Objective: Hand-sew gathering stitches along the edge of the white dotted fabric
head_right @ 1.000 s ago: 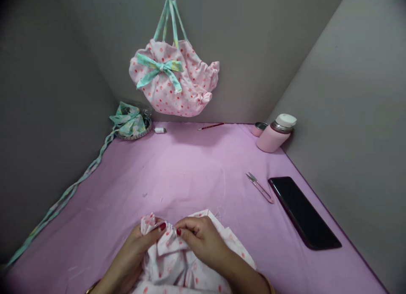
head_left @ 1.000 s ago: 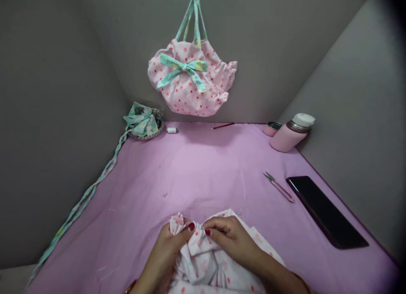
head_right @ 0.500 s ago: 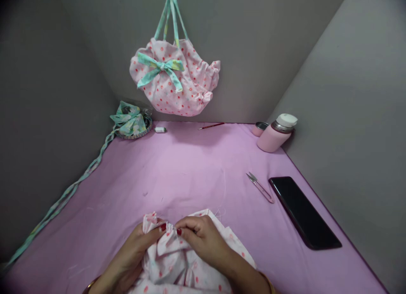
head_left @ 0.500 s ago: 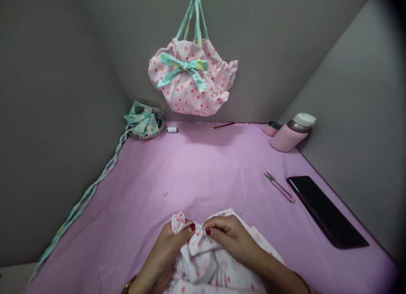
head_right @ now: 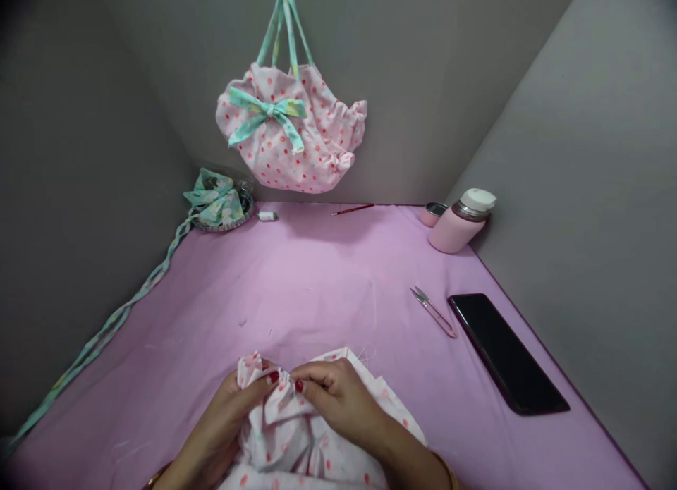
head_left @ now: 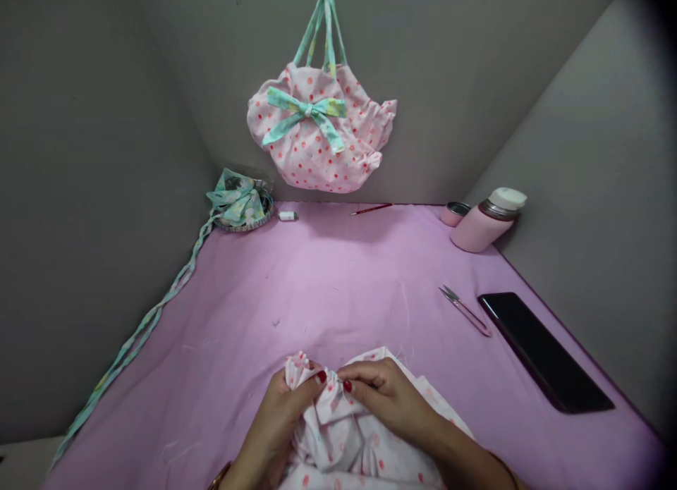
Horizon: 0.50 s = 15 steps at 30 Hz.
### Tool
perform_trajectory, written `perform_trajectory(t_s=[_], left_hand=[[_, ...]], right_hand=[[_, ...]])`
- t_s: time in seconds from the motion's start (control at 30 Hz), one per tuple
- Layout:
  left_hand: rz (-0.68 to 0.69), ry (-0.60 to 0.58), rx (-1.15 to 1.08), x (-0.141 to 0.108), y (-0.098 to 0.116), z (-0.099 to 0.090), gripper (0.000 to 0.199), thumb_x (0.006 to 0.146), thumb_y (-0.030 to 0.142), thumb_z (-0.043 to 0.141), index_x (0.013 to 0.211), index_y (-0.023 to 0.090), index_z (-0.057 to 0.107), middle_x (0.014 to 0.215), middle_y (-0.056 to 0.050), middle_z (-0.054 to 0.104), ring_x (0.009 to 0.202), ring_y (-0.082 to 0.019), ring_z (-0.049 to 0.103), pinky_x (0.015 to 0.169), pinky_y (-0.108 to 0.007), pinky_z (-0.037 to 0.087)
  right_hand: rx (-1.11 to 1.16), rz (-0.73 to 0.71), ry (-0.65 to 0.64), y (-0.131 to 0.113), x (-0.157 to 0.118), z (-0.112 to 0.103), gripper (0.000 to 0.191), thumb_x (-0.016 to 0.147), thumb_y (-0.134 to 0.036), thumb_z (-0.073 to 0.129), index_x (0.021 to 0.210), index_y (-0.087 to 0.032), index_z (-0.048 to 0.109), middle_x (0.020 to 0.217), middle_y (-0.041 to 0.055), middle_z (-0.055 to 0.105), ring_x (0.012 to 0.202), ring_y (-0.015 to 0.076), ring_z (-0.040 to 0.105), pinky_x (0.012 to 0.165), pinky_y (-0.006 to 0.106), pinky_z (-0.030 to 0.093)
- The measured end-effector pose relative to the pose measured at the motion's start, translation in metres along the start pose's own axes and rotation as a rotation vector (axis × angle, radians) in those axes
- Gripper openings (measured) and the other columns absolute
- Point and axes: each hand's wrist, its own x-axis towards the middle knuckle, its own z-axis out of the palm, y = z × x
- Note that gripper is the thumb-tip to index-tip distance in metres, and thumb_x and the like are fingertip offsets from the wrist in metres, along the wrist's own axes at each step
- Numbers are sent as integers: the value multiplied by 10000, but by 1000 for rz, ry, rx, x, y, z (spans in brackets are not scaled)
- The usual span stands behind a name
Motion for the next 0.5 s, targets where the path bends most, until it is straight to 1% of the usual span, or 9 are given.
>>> perform_trajectory(t_s=[0.13,0.23,0.37,0.5], left_hand=[[-8,-1,-13,-3,1,0,144,718,278,622,705,139,586,628,0,570,573,-127,517,556,-230,399],[17,13,45,-3,-1,-1,140,730,276,606,703,140,585,632,-1,574,573,-131,521,560,-233,405],[90,75,200,1,-4,-2,135,722,257,592,650,146,567,590,12,550,543,-126,491,535,-230,394],[216,151,447,0,-4,-3,112,706,198,573,606,149,567,551,12,542,534,-134,485,514,-228,386]], right_hand=[[11,1,6,3,-1,1,246,863,-174,496,1001,-218,695,864,26,710,776,151,640,696,230,468],[1,12,8,3,-2,2,246,856,-168,501,995,-217,698,851,23,711,767,152,639,687,230,468],[-14,27,10,2,-2,1,252,847,-152,498,982,-210,703,816,19,707,741,149,630,665,222,461],[-50,42,25,3,-1,1,253,833,-142,500,970,-196,706,779,18,700,708,146,617,645,220,455]])
